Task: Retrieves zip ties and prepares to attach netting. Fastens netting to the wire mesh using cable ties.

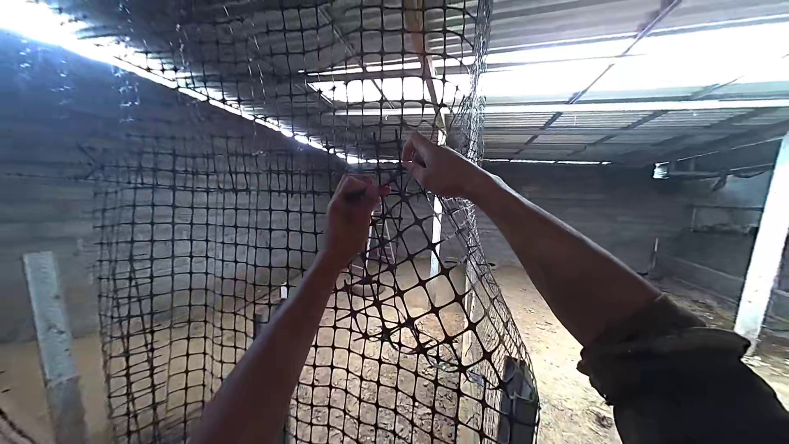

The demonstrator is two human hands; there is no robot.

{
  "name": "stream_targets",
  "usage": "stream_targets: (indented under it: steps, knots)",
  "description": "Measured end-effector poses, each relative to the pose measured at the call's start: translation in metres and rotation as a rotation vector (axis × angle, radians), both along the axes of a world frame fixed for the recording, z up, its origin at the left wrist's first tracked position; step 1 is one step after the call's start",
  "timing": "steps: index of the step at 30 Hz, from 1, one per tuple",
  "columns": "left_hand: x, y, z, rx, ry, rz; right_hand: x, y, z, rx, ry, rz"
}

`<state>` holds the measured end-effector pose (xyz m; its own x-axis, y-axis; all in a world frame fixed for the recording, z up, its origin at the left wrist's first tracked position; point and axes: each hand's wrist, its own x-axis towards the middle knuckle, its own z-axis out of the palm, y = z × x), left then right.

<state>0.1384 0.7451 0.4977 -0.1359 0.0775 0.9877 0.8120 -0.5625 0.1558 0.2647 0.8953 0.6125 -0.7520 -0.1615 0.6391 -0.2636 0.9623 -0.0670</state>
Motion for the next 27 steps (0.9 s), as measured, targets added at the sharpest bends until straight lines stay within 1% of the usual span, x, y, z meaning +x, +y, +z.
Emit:
stream_targets:
  steps: [3,4,6,10,12,16,19,20,22,25,27]
  knots:
    - [0.002,-0.002,-0.001,-0.016,0.0,0.022,0.004,0.003,0.005,-0.1,-0.08,0.1]
    - [0.004,-0.003,0.0,-0.021,-0.013,0.027,0.006,0.004,0.006,-0.093,-0.101,0.112]
    - [0.007,-0.004,0.003,-0.036,-0.053,0.045,0.004,0.003,0.009,-0.04,-0.105,0.065]
    - [0.008,-0.006,0.007,-0.072,-0.076,0.101,-0.002,-0.002,0.006,0.048,-0.012,-0.039]
    - [0.009,-0.01,0.012,-0.112,-0.105,0.2,-0.002,-0.007,0.006,0.109,0.01,-0.09]
    - [0.011,-0.021,0.02,-0.212,-0.108,0.479,-0.007,-0.01,0.002,0.176,0.047,-0.147]
    - [0.021,-0.022,0.022,-0.24,-0.129,0.568,-0.015,-0.009,-0.002,0.186,0.065,-0.171]
    - [0.027,-0.021,0.024,-0.241,-0.138,0.569,-0.017,-0.008,-0.003,0.187,0.068,-0.177]
    - [0.032,-0.014,0.026,-0.193,-0.156,0.511,-0.017,-0.007,-0.003,0.185,0.081,-0.182]
    - [0.03,0.007,0.022,-0.043,-0.159,0.314,-0.017,-0.004,-0.005,0.167,0.102,-0.17]
    - [0.025,0.02,0.02,0.074,-0.094,0.166,-0.017,-0.002,-0.005,0.144,0.108,-0.142]
